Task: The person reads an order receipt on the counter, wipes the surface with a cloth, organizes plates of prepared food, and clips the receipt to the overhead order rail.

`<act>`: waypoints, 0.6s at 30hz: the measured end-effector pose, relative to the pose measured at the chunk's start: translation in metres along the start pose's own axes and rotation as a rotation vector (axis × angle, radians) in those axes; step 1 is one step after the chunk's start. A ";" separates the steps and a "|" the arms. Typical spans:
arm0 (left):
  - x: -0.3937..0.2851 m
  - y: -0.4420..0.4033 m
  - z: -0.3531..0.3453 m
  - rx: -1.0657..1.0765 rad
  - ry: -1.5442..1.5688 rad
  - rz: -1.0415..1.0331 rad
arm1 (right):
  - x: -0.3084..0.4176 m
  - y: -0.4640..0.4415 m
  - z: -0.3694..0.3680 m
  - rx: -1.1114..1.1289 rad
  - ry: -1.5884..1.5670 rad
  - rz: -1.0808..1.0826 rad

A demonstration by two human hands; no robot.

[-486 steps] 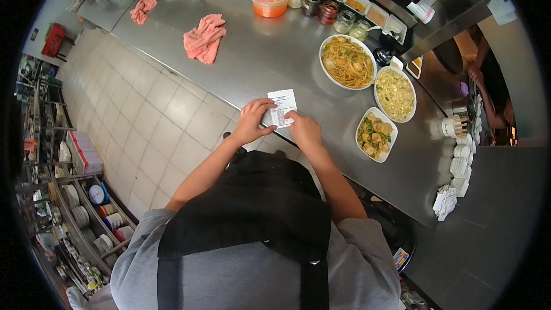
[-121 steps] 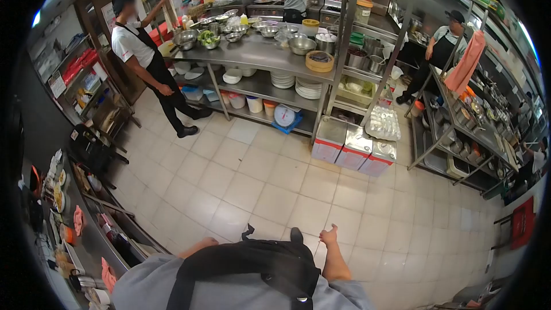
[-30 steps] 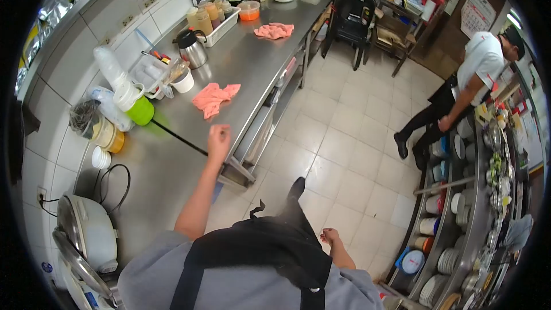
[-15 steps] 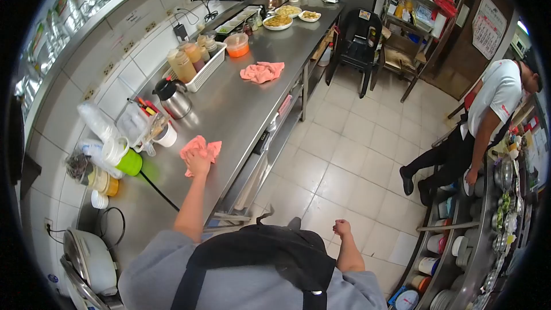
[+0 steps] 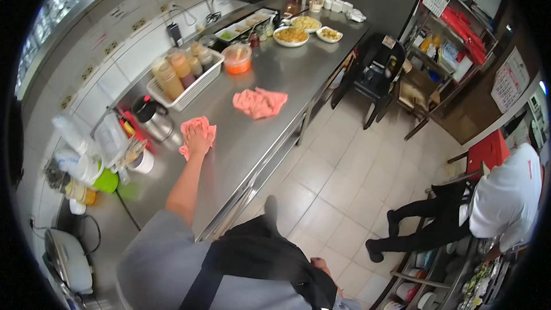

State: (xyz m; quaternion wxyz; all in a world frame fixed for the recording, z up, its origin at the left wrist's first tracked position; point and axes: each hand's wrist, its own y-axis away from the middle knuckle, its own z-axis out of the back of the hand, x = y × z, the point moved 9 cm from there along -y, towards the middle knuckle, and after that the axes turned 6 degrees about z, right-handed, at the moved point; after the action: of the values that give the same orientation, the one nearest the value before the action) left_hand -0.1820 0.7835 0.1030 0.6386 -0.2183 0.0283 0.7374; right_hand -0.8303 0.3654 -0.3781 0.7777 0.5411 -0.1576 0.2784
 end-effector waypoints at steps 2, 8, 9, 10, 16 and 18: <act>-0.030 -0.034 -0.022 0.067 -0.003 0.042 | 0.040 0.022 0.049 -0.072 -0.079 -0.053; -0.125 -0.133 -0.089 0.173 0.043 0.032 | 0.194 0.044 0.194 -0.385 -0.567 -0.135; -0.141 -0.142 -0.103 0.253 0.041 0.009 | 0.208 0.031 0.207 -0.407 -0.678 -0.091; -0.152 -0.152 -0.116 0.264 0.038 -0.004 | 0.212 0.026 0.211 -0.418 -0.789 -0.058; -0.230 -0.180 -0.162 0.393 0.022 -0.226 | 0.245 -0.019 0.225 -0.374 -0.760 -0.089; -0.239 -0.178 -0.167 0.299 0.069 -0.279 | 0.225 -0.038 0.219 -0.270 -0.712 -0.110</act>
State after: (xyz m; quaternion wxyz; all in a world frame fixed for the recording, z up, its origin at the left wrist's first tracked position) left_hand 0.0567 0.5404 0.0795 0.7586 -0.1481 0.1285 0.6214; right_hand -0.6162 0.2114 -0.2039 0.7525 0.5043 -0.4236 0.0076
